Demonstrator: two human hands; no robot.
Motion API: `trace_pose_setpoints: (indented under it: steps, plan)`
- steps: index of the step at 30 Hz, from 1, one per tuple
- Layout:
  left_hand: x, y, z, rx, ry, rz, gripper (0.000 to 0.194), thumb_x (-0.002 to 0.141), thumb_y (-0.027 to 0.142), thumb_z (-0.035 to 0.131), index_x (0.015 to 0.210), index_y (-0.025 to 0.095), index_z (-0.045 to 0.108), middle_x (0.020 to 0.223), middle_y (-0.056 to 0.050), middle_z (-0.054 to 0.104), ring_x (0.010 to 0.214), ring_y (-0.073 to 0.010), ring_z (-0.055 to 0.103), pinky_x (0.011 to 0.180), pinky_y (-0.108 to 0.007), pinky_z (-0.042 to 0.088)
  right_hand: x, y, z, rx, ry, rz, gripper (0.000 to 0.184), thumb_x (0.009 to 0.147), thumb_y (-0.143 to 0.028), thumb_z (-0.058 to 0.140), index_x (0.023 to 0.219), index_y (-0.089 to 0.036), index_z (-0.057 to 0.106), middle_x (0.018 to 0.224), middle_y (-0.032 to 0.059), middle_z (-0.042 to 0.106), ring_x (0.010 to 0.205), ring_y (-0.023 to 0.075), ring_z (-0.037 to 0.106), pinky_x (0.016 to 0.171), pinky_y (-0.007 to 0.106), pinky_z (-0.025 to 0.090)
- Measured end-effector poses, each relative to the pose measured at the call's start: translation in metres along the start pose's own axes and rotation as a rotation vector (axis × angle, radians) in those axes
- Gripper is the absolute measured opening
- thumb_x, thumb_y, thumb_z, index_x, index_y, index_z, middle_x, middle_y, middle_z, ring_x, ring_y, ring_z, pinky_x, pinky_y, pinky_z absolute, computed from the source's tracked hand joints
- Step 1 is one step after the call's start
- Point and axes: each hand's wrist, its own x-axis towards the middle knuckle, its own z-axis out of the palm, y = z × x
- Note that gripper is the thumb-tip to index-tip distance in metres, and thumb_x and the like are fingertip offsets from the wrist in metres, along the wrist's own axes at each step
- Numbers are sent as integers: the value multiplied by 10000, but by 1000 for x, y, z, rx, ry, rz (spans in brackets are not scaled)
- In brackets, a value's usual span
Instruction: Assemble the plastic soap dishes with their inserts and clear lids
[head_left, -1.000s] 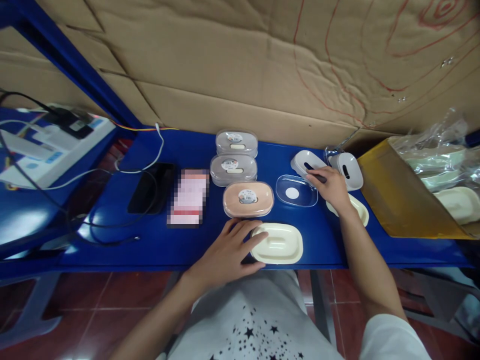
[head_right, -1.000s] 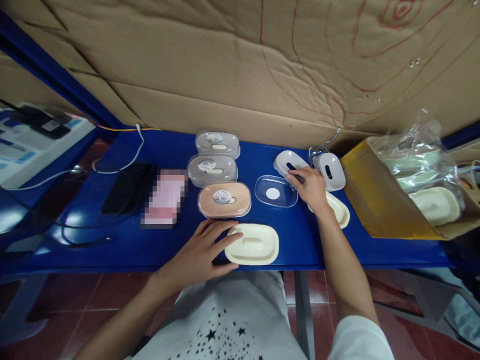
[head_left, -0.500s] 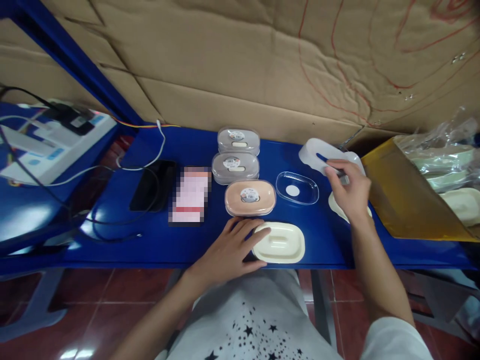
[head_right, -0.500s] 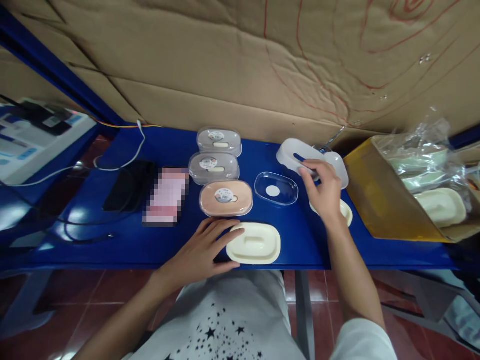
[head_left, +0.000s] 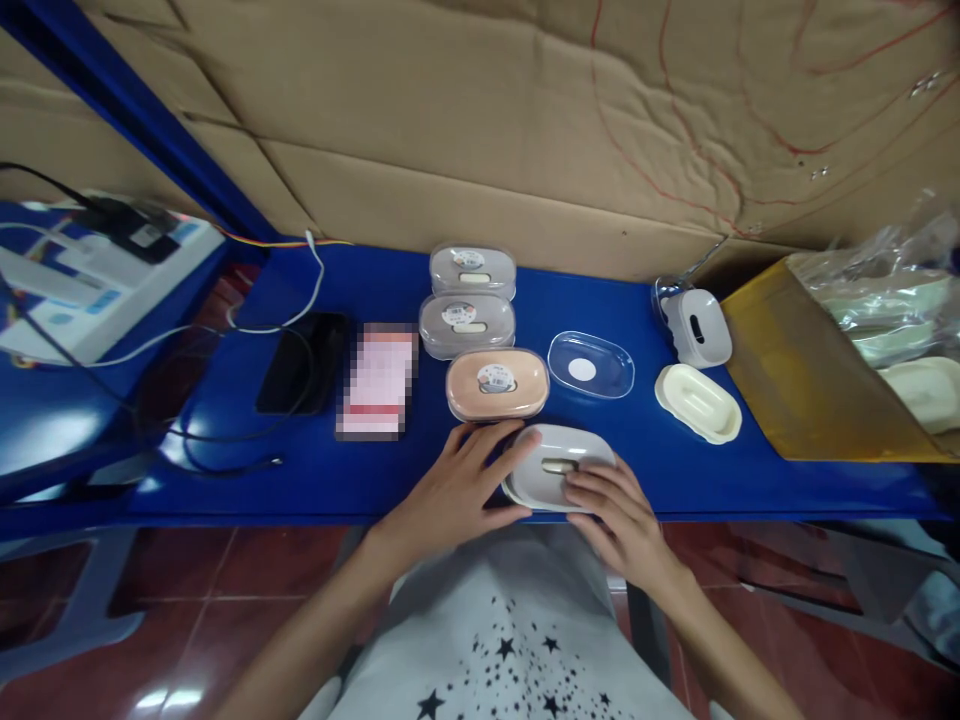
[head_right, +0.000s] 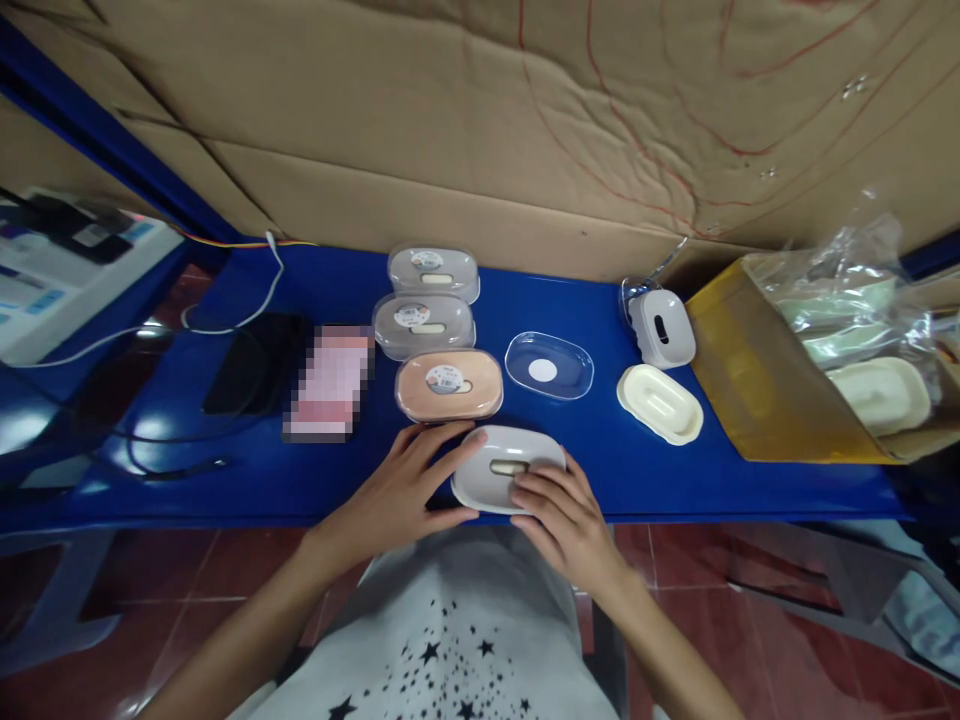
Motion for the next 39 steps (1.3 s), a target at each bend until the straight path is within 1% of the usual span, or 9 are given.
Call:
trace_pose_setpoints:
  steps: [4, 12, 19, 23, 26, 29, 33, 36, 39]
  plan:
    - [-3, -2, 2, 2, 24, 46, 657, 1018, 438, 748, 1590, 257, 480, 1684, -196, 429, 1511, -384, 493, 1195, -586, 493, 10, -1, -1, -84, -75, -71, 388, 1048, -206, 684, 1419, -316, 656, 1326, 16, 790, 1310, 242, 703, 1295, 590, 439]
    - [-5, -3, 5, -7, 55, 87, 631, 1031, 433, 734, 1588, 259, 493, 1702, -201, 426, 1507, -383, 515, 1179, -597, 518, 13, 3, -9, -149, -175, -159, 349, 1095, -262, 605, 1444, -259, 625, 1419, 53, 751, 1428, 228, 632, 1381, 584, 237]
    - [0, 4, -6, -65, 26, 50, 562, 1003, 374, 720, 1516, 236, 538, 1677, -179, 442, 1479, -370, 522, 1196, -580, 497, 51, 62, -29, -367, -34, 149, 447, 1106, -293, 559, 1552, -273, 558, 1625, 123, 588, 1571, 329, 482, 1297, 668, 298]
    - [0, 5, -8, -63, 15, 33, 576, 1004, 378, 719, 1524, 254, 504, 1657, -159, 476, 1465, -350, 537, 1204, -566, 491, 61, 80, -39, -281, -17, 174, 183, 1096, -324, 592, 1193, -277, 740, 1265, 66, 814, 1352, 327, 695, 1281, 704, 290]
    - [-1, 4, -7, -67, 12, 38, 576, 1015, 384, 705, 1536, 264, 489, 1668, -153, 471, 1481, -345, 529, 1219, -568, 472, 56, 78, -51, -58, 53, 258, 144, 1078, -370, 628, 1113, -285, 738, 1159, 46, 829, 1175, 277, 773, 1213, 605, 459]
    - [-1, 4, -7, -77, 9, 31, 560, 1018, 384, 694, 1532, 271, 501, 1671, -145, 468, 1478, -346, 530, 1210, -561, 478, 52, 78, -56, 202, 182, 404, 217, 1097, -424, 580, 1141, -276, 732, 993, 44, 819, 934, 237, 800, 906, 436, 652]
    - [0, 3, -7, -77, -8, 23, 550, 1017, 392, 701, 1519, 266, 514, 1660, -147, 475, 1472, -357, 528, 1188, -560, 495, 55, 91, -45, 362, 265, 552, 330, 1123, -482, 500, 1222, -250, 713, 731, 1, 726, 600, 186, 701, 578, 319, 609]
    - [0, 3, -7, -63, -5, 40, 553, 1028, 407, 693, 1524, 260, 499, 1660, -156, 474, 1465, -354, 534, 1178, -560, 502, 58, 97, -36, 173, 310, 567, 398, 1119, -501, 504, 1379, -244, 660, 1060, 80, 785, 838, 213, 766, 715, 363, 654]
    - [0, 3, -6, -56, 10, 48, 546, 1035, 404, 684, 1525, 256, 495, 1659, -161, 475, 1463, -351, 538, 1178, -564, 501, 58, 93, -36, -28, 162, 426, 502, 1111, -485, 524, 1571, -284, 538, 1570, 151, 596, 1426, 315, 606, 1153, 560, 540]
